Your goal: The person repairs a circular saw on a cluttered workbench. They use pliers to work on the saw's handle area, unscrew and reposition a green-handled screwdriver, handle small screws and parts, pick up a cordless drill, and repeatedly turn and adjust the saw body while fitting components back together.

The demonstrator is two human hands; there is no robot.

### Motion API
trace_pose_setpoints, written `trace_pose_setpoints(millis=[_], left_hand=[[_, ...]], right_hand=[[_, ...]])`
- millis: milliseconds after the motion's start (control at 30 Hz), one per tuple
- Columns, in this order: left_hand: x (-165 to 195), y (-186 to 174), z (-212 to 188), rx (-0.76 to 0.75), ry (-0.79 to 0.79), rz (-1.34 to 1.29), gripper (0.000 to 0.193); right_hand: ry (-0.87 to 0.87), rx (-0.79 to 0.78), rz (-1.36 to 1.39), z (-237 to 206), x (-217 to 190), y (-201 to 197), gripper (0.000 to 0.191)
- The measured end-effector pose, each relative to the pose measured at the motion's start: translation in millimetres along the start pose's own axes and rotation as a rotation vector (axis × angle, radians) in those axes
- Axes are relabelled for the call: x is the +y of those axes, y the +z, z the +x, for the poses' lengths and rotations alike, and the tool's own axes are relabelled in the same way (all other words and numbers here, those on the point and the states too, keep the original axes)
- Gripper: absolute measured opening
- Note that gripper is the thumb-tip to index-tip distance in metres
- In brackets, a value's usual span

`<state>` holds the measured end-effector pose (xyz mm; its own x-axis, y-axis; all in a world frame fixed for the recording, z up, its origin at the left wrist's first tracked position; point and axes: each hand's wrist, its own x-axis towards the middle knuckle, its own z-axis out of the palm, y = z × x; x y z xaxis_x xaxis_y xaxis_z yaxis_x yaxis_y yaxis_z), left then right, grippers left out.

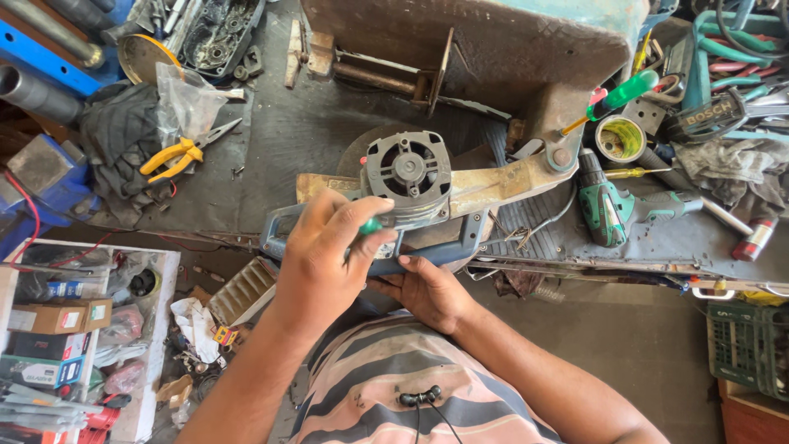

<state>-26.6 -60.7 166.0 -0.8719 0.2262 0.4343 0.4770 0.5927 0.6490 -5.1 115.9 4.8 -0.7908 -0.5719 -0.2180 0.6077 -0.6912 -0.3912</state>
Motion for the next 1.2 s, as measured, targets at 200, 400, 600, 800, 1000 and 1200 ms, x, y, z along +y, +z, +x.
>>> trace_pose_setpoints(millis=[200, 400, 600, 800, 1000, 1200], left_hand=[[9, -5, 1, 0.075, 0.202, 0.13, 0.045], [16, -19, 2, -0.084, 0.221, -0.085, 0.047], [8, -4, 7, -0.006, 0.229, 0.126, 0.05], [14, -17, 8, -0.059, 0.222, -0.09, 0.042], [2, -8, 2, -0.184, 0.121, -0.194, 0.049], [0, 12, 1, 0.081, 0.1, 0.083, 0.053]], right_hand=[[0.004, 0.033, 0.007, 1, 1, -3, 0.04], [0.02, 0.057, -0.026, 2, 2, -3, 0.041], [0.003, 0.043, -0.02, 1, 4, -5, 0.036], [-0.008, 0.067, -0.019, 1, 4, -3, 0.039], [-0.006, 0.031, -0.02, 2, 4, -2, 0.039], [-0.018, 0.072, -0.039, 1, 5, -4, 0.038]])
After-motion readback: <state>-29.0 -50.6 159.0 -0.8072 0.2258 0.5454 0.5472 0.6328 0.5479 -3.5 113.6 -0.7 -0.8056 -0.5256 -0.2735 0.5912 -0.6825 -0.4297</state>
